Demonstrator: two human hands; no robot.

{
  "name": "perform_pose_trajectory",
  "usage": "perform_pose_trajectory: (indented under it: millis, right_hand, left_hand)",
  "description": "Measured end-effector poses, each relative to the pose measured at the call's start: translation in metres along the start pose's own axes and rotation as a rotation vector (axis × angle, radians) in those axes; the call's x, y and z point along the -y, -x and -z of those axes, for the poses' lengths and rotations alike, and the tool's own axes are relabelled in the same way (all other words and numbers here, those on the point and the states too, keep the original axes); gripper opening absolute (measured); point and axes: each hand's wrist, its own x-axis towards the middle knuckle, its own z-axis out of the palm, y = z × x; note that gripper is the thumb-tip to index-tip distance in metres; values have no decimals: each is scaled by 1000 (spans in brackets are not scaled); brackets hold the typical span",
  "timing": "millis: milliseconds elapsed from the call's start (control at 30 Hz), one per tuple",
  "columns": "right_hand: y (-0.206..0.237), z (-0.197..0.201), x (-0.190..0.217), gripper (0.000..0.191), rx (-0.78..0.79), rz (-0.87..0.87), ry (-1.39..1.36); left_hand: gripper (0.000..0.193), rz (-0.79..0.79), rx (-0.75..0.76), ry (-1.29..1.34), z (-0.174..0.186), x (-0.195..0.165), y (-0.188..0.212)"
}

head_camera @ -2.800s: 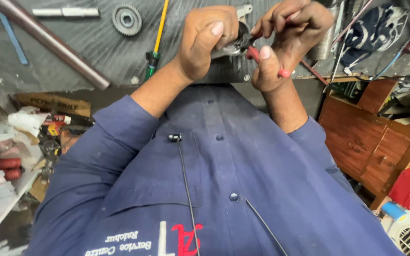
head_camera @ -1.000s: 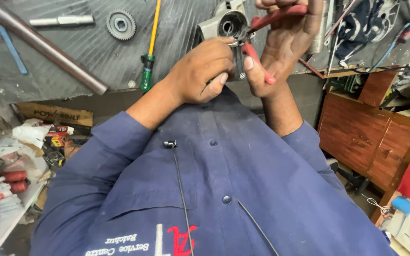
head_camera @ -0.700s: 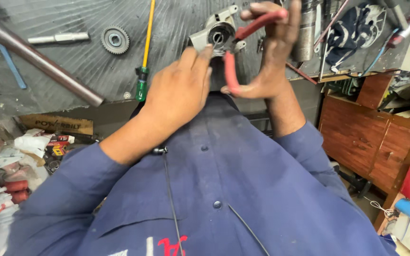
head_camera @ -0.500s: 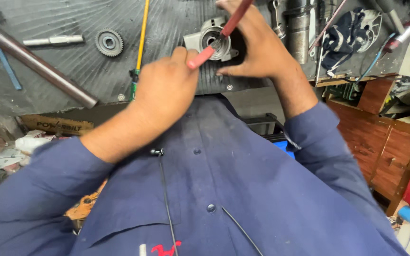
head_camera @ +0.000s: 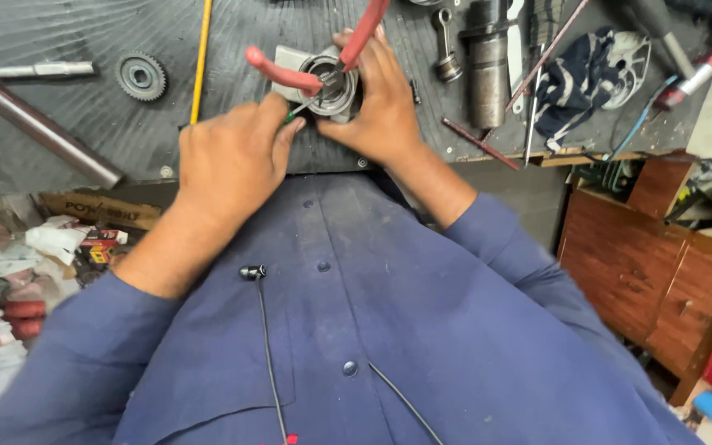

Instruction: The person uses pliers and a screwdriver to install a retaining ring into a bearing inside a metal housing. They repeatedly adjust the ring with pliers, then use a screwdriver to tap and seat it, repeating the process until the ring appears seated.

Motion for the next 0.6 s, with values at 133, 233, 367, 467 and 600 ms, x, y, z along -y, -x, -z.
perform_pose_trajectory:
  millis: [133,233,367,467,600]
  right_hand:
    - [13,-6,3,80,-70,-50,33]
    - [17,-1,0,80,-38,-66,53]
    - [13,17,-4,98,64,70,69]
    - [-1,39,-14,108,218,191,73]
    - [-25,59,-28,122,561,320,-172]
  left_hand:
    - [23,96,-63,-12,-13,-19,13]
    - [24,135,-101,-8,-19,-32,18]
    - [26,97,-73,-94,-15,-32,15]
    - [28,-86,-1,-185,-3,-14,10]
    - [30,-269,74,-308,3,7,-2]
